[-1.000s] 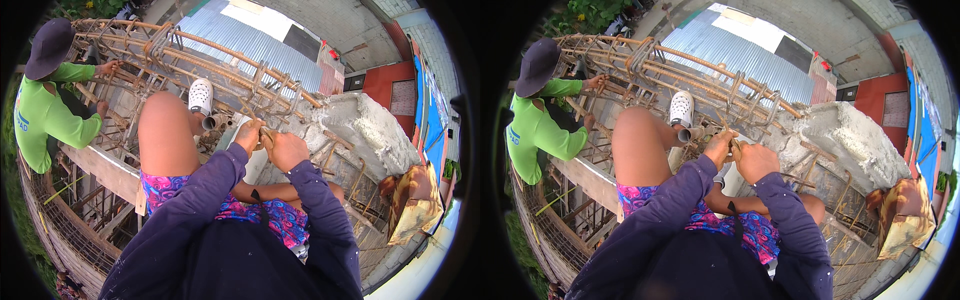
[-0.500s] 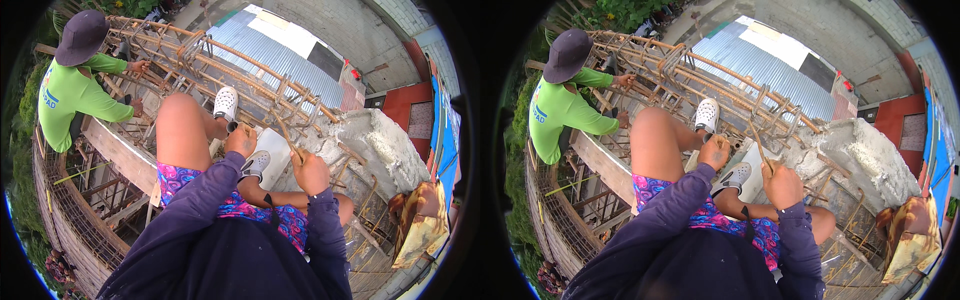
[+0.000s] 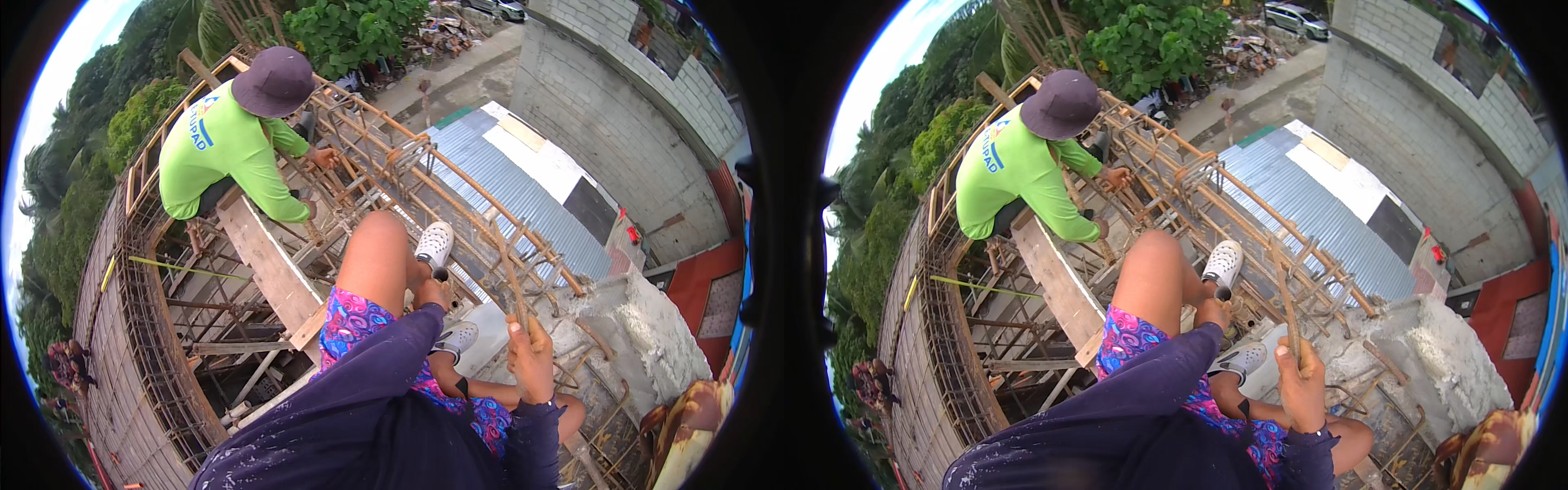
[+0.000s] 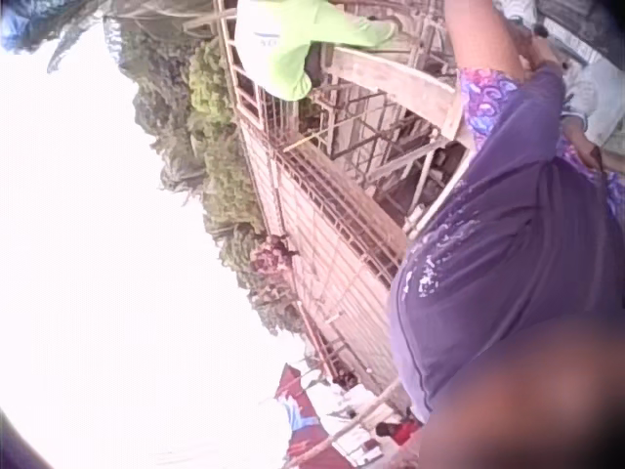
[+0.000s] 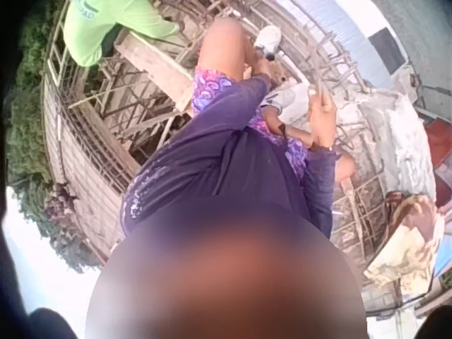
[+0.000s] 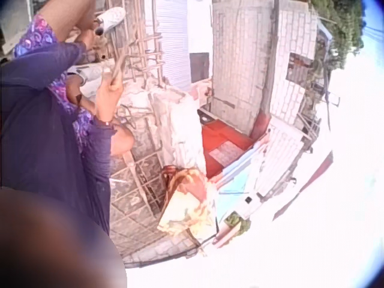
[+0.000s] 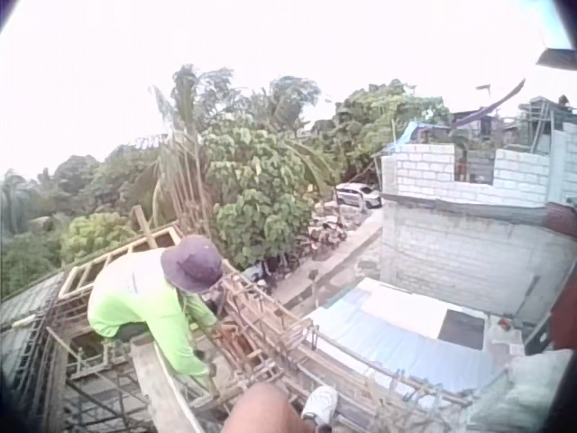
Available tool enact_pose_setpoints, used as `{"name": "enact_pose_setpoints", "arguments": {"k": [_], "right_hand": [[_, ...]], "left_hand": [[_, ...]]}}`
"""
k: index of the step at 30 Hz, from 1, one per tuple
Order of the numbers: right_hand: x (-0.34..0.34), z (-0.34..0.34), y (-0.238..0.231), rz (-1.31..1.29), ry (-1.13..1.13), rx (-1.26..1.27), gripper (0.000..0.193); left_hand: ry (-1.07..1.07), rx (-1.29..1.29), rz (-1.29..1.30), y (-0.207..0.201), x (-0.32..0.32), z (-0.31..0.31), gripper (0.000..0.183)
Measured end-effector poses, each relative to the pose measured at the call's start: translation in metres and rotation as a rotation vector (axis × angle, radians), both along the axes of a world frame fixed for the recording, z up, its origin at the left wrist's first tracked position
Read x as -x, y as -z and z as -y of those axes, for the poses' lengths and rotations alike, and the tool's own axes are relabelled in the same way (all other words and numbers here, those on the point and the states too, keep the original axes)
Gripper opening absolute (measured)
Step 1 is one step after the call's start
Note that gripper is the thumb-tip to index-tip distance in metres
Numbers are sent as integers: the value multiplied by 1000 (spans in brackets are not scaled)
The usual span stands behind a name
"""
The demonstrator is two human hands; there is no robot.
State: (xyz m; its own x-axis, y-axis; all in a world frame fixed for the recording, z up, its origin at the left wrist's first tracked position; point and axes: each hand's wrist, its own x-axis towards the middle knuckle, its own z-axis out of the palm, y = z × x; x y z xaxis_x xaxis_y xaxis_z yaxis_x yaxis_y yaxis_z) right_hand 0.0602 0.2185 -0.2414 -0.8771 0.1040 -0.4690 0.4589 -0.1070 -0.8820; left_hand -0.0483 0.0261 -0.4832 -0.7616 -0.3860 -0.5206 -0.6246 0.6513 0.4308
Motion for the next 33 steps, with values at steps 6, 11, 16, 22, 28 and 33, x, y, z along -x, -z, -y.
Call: {"name": "enact_pose_setpoints", "arguments": {"k": [6,11,16,22,28,33], "right_hand": [[-15,41,-157,-511,-389,207,60],[-35,30,-214,-580,-476,464,53],[-53,7,-193,-320,-484,454,58],[-80,-22,-83,-206,-58,-44,28],[-119,-25,21,2,294,58,28],[-90,-30,24,-442,355,-366,23]], "left_hand": [[303,183,-286,2,1,13,35],[408,271,-208,-12,5,21,37],[479,379,-186,-42,-8,11,41],[625,188,-472,-105,-28,-2,25],[747,-2,-799,-195,-23,-2,16],[965,-422,-553,-257,-19,-24,22]]}}
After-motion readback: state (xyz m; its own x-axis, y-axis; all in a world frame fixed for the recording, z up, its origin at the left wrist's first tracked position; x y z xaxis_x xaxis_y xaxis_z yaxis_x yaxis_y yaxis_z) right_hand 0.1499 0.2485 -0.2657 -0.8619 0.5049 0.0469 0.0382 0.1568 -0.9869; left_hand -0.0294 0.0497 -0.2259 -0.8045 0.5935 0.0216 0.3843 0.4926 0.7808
